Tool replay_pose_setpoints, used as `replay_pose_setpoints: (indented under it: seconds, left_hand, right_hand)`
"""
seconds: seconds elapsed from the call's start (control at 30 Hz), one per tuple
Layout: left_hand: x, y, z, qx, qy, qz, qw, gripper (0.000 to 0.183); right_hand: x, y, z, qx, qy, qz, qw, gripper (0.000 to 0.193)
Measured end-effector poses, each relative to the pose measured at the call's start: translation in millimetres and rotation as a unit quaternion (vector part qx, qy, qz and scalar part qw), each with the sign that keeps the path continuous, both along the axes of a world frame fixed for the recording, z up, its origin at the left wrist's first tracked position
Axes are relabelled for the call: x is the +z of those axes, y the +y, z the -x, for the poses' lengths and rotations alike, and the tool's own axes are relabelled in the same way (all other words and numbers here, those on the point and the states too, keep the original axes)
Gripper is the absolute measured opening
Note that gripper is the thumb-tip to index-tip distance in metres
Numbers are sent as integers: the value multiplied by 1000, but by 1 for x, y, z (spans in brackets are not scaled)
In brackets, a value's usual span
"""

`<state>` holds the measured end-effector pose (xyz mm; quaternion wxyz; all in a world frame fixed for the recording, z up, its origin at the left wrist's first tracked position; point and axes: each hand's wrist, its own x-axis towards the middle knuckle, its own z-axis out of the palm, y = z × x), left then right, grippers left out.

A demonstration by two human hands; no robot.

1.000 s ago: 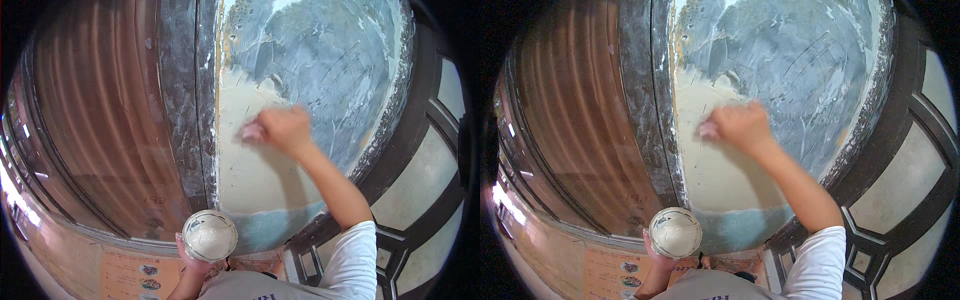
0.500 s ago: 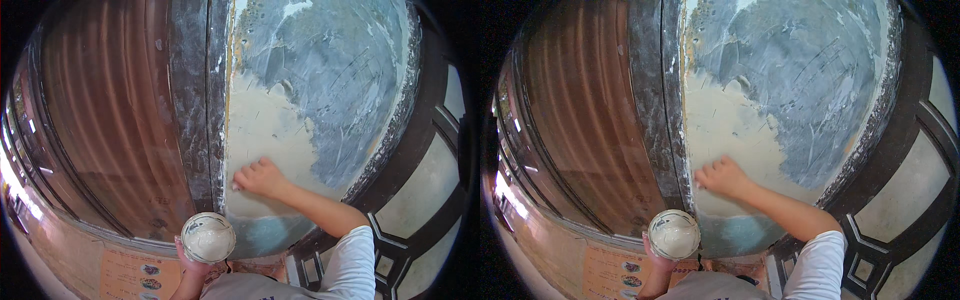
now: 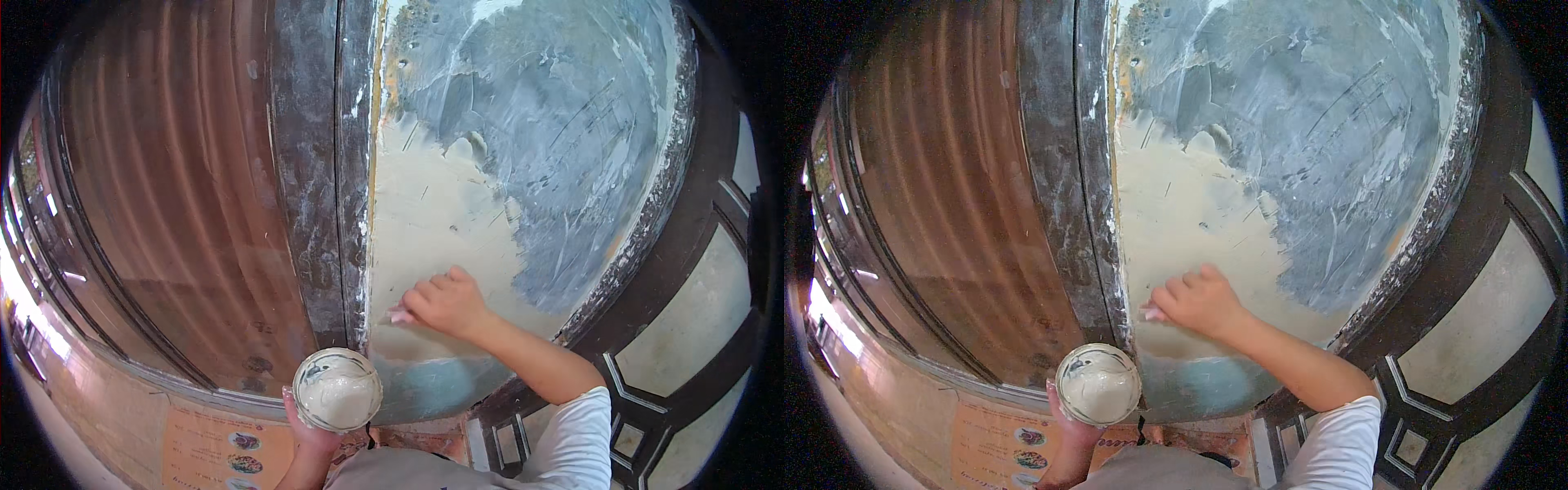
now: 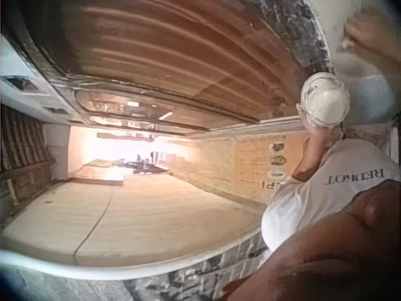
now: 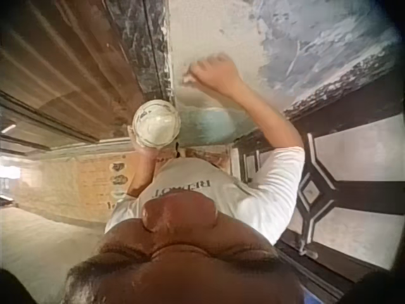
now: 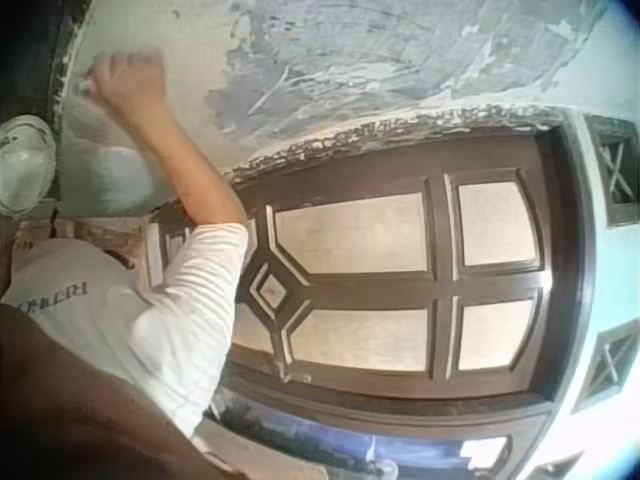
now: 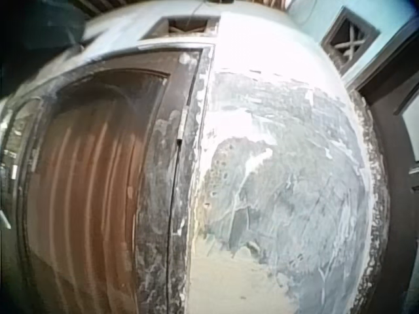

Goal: The person applies and smooths wall putty onto a wall surface using a putty knife.

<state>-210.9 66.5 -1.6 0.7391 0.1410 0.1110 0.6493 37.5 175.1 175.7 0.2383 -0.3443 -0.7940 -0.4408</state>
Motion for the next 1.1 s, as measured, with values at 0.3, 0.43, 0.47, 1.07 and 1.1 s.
replay_pose_setpoints:
  seconds: [0.3, 0.43, 0.47, 1.07, 1.1]
  left_hand:
    - [10, 3, -13, -20, -9, 45, 999, 81]
    - [8, 3, -21, -28, -4, 29, 999, 82]
    - [8, 3, -25, 2, 12, 20, 1000, 81]
    - [33, -24, -117, -163, -10, 52, 985, 82]
    - [34, -27, -120, -170, -29, 66, 983, 82]
  right_hand:
    - [184, -6, -41, -59, 227, -218, 947, 43]
    - [158, -20, -51, -3, 253, -204, 946, 49]
    - [130, -20, -52, 34, 259, -164, 951, 52]
    - [-108, -67, -77, 164, 673, 409, 594, 29]
    - [-108, -72, -80, 163, 674, 411, 592, 29]
